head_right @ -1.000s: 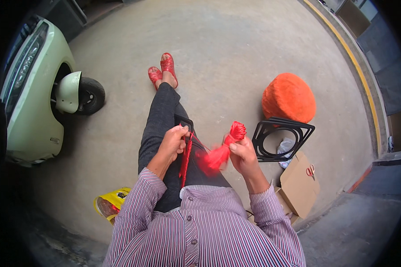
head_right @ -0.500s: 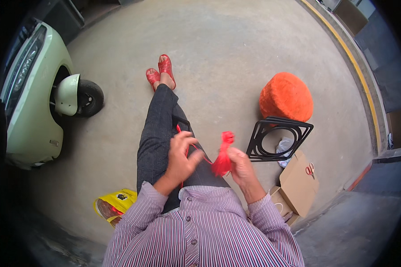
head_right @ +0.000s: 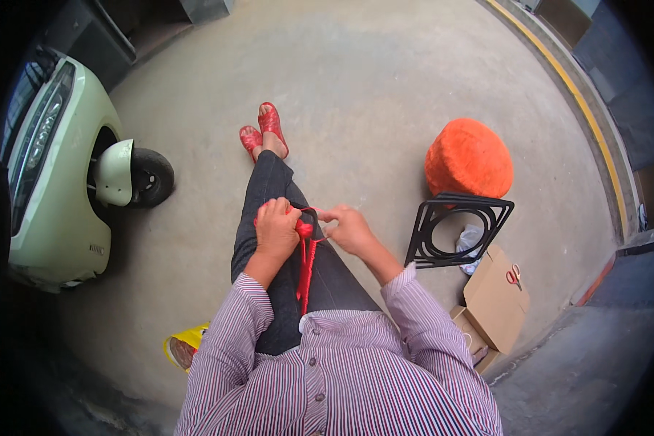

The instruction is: The person is winding a length of red string around their hand and a red plastic component of a piece of furniture.

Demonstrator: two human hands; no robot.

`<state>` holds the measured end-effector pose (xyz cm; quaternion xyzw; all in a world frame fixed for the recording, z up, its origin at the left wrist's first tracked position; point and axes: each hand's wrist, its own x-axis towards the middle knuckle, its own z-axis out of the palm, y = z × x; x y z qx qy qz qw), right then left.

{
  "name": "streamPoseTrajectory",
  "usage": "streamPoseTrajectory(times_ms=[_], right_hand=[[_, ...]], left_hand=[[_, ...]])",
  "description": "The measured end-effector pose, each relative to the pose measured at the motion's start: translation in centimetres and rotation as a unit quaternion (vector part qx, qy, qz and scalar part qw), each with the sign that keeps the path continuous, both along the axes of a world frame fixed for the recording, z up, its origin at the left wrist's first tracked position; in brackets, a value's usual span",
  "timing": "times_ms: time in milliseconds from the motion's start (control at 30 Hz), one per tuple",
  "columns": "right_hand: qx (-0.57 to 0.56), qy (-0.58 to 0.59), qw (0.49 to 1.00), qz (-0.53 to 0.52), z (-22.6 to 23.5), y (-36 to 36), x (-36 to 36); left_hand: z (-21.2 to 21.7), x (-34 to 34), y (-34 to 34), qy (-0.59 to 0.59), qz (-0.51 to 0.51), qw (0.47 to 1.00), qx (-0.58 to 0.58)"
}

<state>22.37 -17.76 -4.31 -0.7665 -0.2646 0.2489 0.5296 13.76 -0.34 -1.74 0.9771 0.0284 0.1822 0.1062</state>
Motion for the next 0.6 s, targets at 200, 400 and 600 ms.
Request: streamPoseTrajectory(times_ms=[200,400,600], right_hand=[[-0.160,-0.095,0.982,0.020,0.4,0.9,-0.7],[0.109,-0.066,0.984,-0.122,1.9,-1.4,-1.7],[0.239,0.235,0.929,0.158,8.1,-5.1,-5.3]], left_hand=[[-0.9,-0.4,-2.0,0.127,0.107,0.897,-0.410],[-1.3,-2.8,-2.7,-0.106,0.006,0.959,-0.261],[-3.3,-3.9,-4.3,0.102,0.063,0.804,-0.583]])
